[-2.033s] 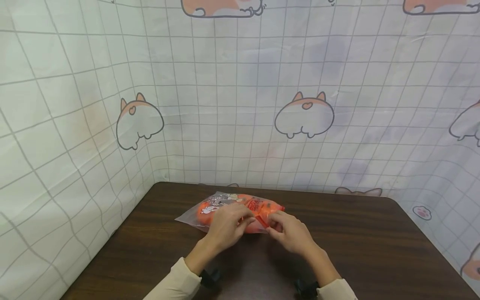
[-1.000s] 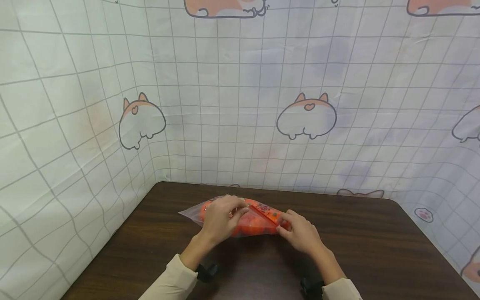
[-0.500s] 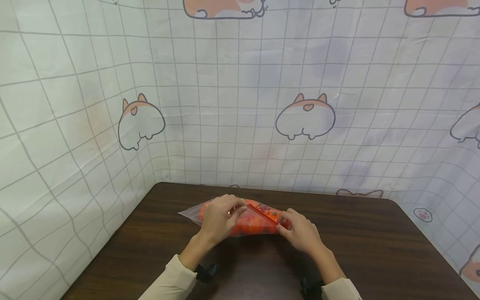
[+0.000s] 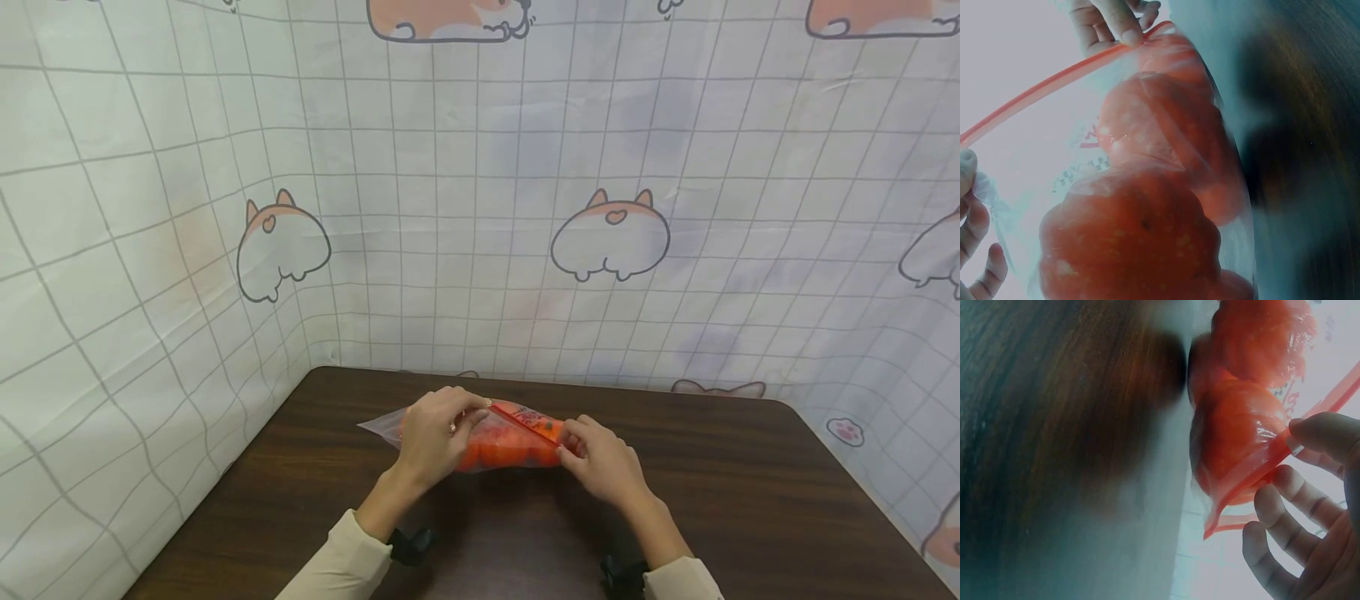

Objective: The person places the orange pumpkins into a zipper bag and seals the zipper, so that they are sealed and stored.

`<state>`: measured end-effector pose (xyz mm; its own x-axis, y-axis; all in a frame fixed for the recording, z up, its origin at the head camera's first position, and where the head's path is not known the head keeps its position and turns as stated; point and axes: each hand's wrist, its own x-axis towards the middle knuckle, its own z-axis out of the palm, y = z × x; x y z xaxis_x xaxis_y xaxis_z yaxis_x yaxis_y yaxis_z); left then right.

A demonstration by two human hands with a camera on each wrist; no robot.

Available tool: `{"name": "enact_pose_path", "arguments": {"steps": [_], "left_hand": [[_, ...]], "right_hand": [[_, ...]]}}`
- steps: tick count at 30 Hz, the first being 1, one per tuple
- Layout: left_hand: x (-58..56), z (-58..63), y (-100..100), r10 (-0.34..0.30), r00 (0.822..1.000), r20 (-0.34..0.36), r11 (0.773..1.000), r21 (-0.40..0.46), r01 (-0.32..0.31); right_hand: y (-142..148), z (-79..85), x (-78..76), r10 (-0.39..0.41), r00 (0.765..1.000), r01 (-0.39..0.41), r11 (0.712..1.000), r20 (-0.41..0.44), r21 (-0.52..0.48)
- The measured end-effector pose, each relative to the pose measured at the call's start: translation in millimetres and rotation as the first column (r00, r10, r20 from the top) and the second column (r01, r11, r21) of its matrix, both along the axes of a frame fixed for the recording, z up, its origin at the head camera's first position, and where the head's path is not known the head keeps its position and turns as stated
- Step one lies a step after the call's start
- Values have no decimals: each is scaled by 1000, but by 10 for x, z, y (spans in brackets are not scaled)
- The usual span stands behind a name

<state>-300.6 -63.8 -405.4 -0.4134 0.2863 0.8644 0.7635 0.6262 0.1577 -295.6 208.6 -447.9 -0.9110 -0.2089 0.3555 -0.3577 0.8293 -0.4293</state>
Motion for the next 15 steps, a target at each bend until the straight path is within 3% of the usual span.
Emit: {"name": "enact_pose_path", "arguments": {"steps": [15], "left_hand": [[-33,30,-31,-7,996,-91,999,37,11]], "right_hand": [[25,5,-7,-12,1000,12,1000,-4,17]]}}
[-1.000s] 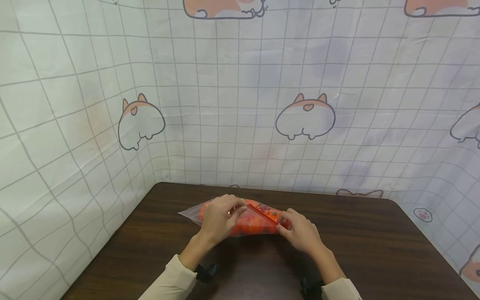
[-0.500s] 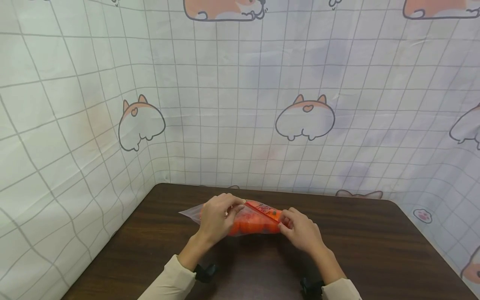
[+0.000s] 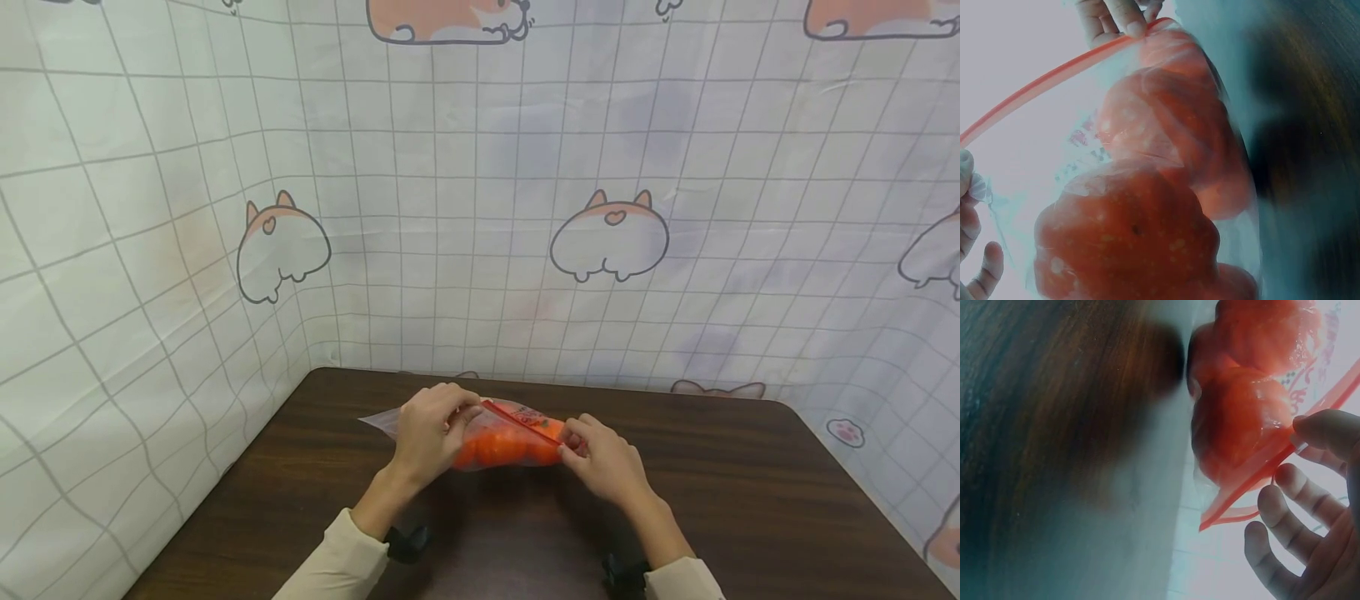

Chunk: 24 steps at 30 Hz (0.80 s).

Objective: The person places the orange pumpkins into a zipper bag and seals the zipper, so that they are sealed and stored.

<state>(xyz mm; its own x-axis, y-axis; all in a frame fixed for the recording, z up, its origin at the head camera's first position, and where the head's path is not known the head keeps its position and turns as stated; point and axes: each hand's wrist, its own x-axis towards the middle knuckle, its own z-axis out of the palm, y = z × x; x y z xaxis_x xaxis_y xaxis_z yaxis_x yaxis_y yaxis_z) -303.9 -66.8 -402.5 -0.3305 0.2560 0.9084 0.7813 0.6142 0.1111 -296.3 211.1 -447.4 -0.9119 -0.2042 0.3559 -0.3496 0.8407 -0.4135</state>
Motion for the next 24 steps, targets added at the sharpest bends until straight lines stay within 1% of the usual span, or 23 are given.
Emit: {"name": "enact_pose_path", "arguments": {"steps": [8,18,24], "left_hand": [[-1,36,-19,-20,1000,-22,1000,18,20],[-3,51,-47,-19,1000,-23,999,37,20],[-21,53,-65,-10,1000,-23,999,45,11]], "right_hand": [[-16,32,30,12,999,-11,1000,-43,26],[-17,35,17,1,992,8,997,-124,73],[8,27,0,5,989,8,996,-145,89]]}}
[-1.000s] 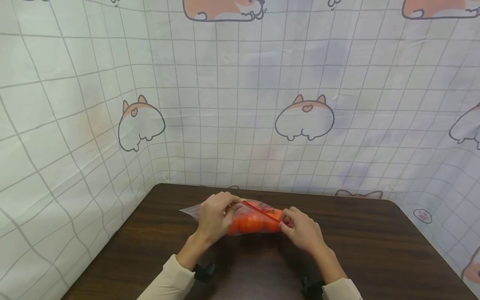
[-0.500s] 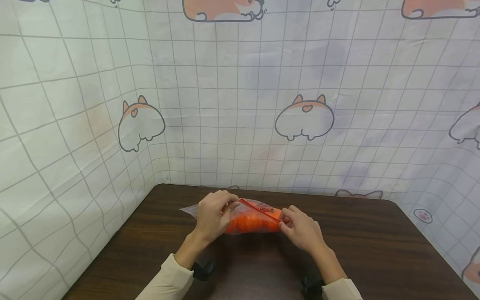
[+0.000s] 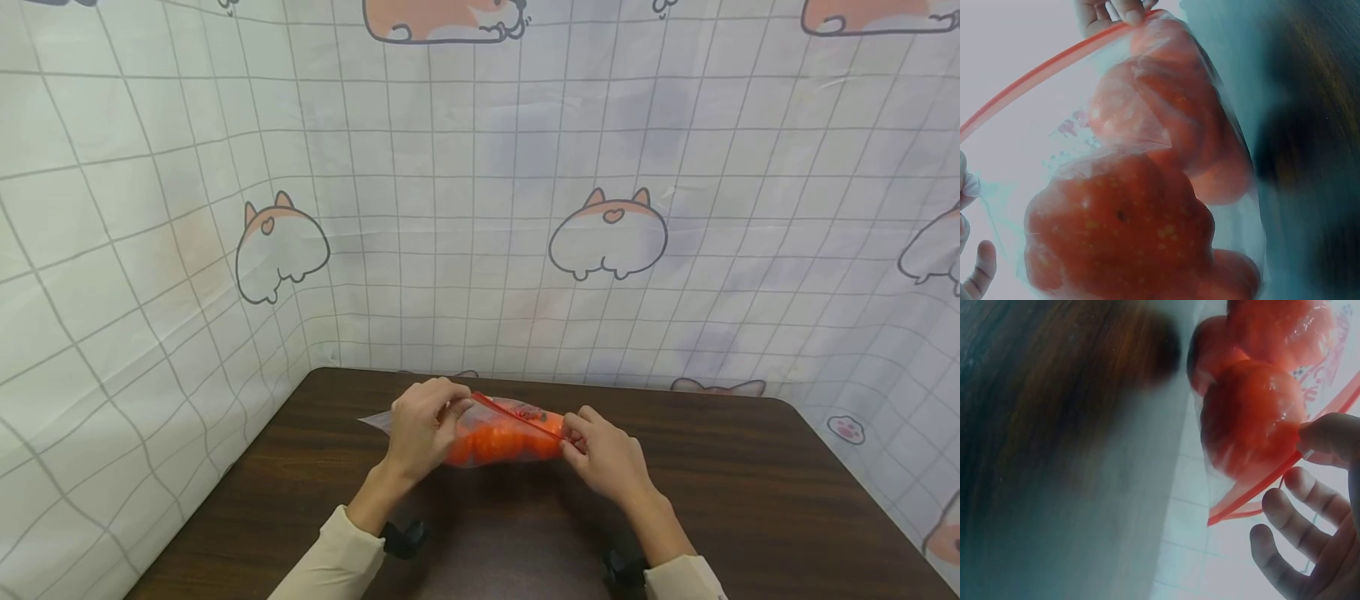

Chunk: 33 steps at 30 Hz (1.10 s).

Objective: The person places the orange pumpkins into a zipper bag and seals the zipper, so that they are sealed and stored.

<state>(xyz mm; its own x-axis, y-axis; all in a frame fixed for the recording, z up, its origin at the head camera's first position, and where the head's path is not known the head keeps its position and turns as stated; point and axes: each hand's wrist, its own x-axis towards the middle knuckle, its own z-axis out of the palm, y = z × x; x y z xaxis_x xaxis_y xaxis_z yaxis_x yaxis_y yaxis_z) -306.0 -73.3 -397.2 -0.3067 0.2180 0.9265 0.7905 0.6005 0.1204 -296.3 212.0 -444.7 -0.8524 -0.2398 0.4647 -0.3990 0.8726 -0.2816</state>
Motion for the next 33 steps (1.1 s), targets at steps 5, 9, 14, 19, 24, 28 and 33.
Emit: {"name": "enact_pose_path", "arguments": {"steps": [5,9,14,19,24,28,33], "left_hand": [[-9,6,-16,7,1000,-3,1000,7,-7],[-13,6,-27,13,1000,-8,1000,7,-13],[-30,10,-40,17,1000,-17,1000,16,-17],[-42,14,-51,13,1000,-24,1000,22,-13],[-42,10,-58,11,1000,-18,1000,25,-10],[-46,6,-69,9,1000,-15,1000,27,-9],[-55,8,-78,1,1000,-17,1000,28,0]], "right_hand": [[7,-6,-7,1,1000,-1,1000,-18,12],[11,-3,1,5,1000,-5,1000,-24,15],[14,4,4,10,999,-9,1000,-46,23],[18,6,-4,7,998,-5,1000,-57,30],[27,5,-7,6,998,-4,999,-55,34],[35,3,-11,7,998,-5,999,-58,35],[44,8,-14,7,998,-5,999,-55,33]]}}
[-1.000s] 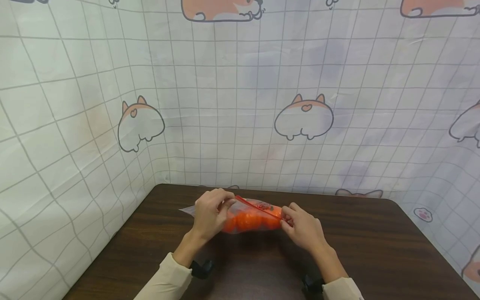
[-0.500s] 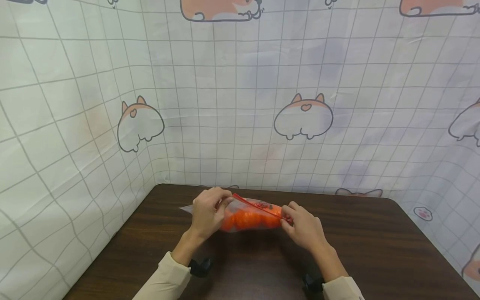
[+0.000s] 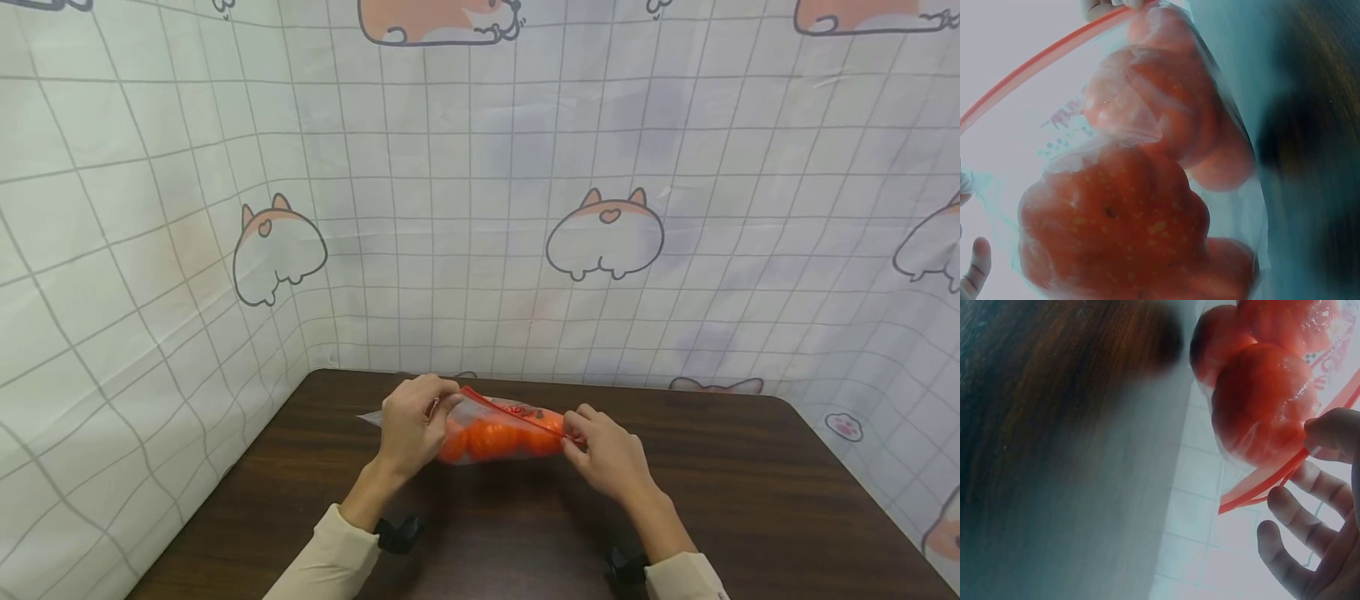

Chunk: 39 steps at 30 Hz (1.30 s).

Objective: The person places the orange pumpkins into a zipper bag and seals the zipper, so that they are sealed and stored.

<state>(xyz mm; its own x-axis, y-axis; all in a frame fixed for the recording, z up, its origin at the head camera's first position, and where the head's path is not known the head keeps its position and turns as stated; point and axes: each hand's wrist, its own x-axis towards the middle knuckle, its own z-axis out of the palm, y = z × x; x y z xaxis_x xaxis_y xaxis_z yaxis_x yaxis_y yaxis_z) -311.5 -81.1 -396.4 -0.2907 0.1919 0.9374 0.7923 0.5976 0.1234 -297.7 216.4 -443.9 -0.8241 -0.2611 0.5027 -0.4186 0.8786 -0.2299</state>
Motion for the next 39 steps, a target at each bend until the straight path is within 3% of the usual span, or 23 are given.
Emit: {"name": "enact_pose_path", "arguments": {"steps": [17,22,33,39], "left_hand": [[-50,36,-27,-16,1000,-13,1000,10,16],[-46,65,-99,-11,1000,-11,998,58,12],[-65,102,-238,-2,1000,28,994,107,-1],[-56,70,-252,-19,998,56,997,73,15]], "right_hand": [[57,-3,-26,5,1000,-5,1000,8,-25],[87,-51,-45,6,1000,-5,999,16,-32],[200,-88,-67,18,996,-11,997,93,-72],[244,-76,-70,22,986,-7,996,166,-88]]}}
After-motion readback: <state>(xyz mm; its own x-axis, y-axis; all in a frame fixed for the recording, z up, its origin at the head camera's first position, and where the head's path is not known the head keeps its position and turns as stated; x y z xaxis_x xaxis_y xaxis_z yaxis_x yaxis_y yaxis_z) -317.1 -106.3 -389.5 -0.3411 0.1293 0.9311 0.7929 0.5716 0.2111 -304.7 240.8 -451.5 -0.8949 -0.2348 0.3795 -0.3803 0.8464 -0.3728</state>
